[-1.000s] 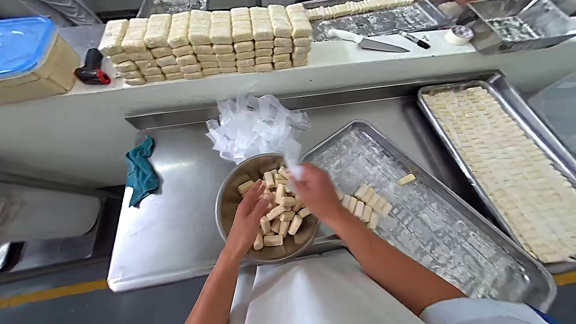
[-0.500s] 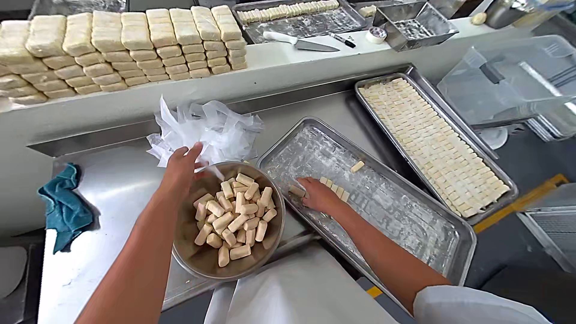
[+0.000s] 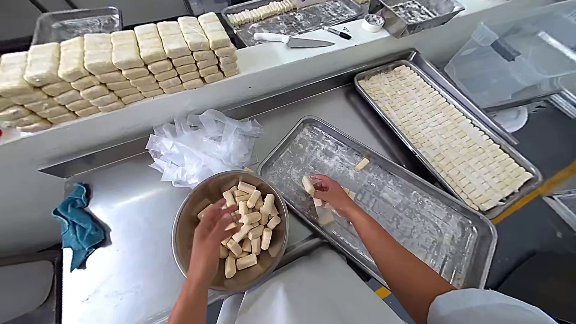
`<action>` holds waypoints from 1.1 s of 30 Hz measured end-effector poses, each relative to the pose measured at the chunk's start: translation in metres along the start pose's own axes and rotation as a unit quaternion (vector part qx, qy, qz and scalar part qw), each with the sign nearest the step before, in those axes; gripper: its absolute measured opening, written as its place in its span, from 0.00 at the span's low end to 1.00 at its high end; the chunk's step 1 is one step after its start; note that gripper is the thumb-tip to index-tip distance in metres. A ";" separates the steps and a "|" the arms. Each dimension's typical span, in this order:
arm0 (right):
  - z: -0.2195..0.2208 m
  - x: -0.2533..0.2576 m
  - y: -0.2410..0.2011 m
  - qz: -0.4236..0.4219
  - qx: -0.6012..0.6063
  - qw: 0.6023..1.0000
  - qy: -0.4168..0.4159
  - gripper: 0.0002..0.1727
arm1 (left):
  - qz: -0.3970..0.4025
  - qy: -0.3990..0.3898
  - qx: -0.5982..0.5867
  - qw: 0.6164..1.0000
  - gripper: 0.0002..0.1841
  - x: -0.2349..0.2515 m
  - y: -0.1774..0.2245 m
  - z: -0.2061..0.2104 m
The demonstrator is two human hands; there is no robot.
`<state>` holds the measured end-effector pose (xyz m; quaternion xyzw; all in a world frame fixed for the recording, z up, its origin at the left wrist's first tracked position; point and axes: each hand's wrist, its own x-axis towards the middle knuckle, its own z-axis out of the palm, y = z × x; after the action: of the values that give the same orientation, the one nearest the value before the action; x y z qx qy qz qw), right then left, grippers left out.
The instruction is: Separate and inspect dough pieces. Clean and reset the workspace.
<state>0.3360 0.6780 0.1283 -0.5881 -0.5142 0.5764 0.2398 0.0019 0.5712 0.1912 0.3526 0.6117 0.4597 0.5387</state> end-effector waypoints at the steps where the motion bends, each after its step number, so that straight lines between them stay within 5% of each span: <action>1: 0.006 -0.006 -0.015 -0.023 0.027 0.999 -0.012 0.34 | -0.007 -0.009 -0.016 1.000 0.24 -0.006 -0.003 0.005; 5: 0.055 -0.027 -0.076 -0.171 -0.042 0.979 -0.104 0.36 | -0.047 -0.066 -0.059 0.995 0.25 -0.013 -0.005 0.025; 10: 0.123 -0.037 -0.107 -0.334 -0.219 0.897 -0.192 0.40 | -0.062 -0.038 -0.062 0.995 0.18 -0.009 -0.001 0.030; 13: 0.120 -0.031 -0.100 -0.313 -0.172 0.910 -0.209 0.39 | -0.029 0.010 -0.022 0.999 0.18 -0.009 -0.010 0.015; 18: 0.076 -0.003 -0.063 -0.228 -0.277 0.930 -0.072 0.25 | -0.019 0.052 -0.003 0.998 0.22 -0.021 -0.023 -0.008; 22: 0.030 0.045 -0.026 -0.123 -0.380 0.915 0.056 0.26 | -0.001 0.043 0.006 0.999 0.22 -0.023 -0.022 -0.008; 27: 0.015 0.074 0.014 -0.056 -0.462 0.883 0.051 0.22 | 0.004 -0.008 0.088 0.996 0.22 -0.017 -0.011 -0.005; 30: 0.020 0.072 0.017 -0.073 -0.471 0.877 0.058 0.17 | -0.009 -0.153 0.273 0.950 0.22 -0.017 0.042 0.000; 33: 0.026 0.063 0.007 -0.085 -0.479 0.872 0.061 0.18 | 0.097 -0.265 0.444 0.850 0.21 -0.020 0.119 0.015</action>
<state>0.3024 0.7227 0.0894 -0.6193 -0.7593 0.1997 0.0075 0.0120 0.5943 0.3098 0.7200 0.5474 0.0780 0.4193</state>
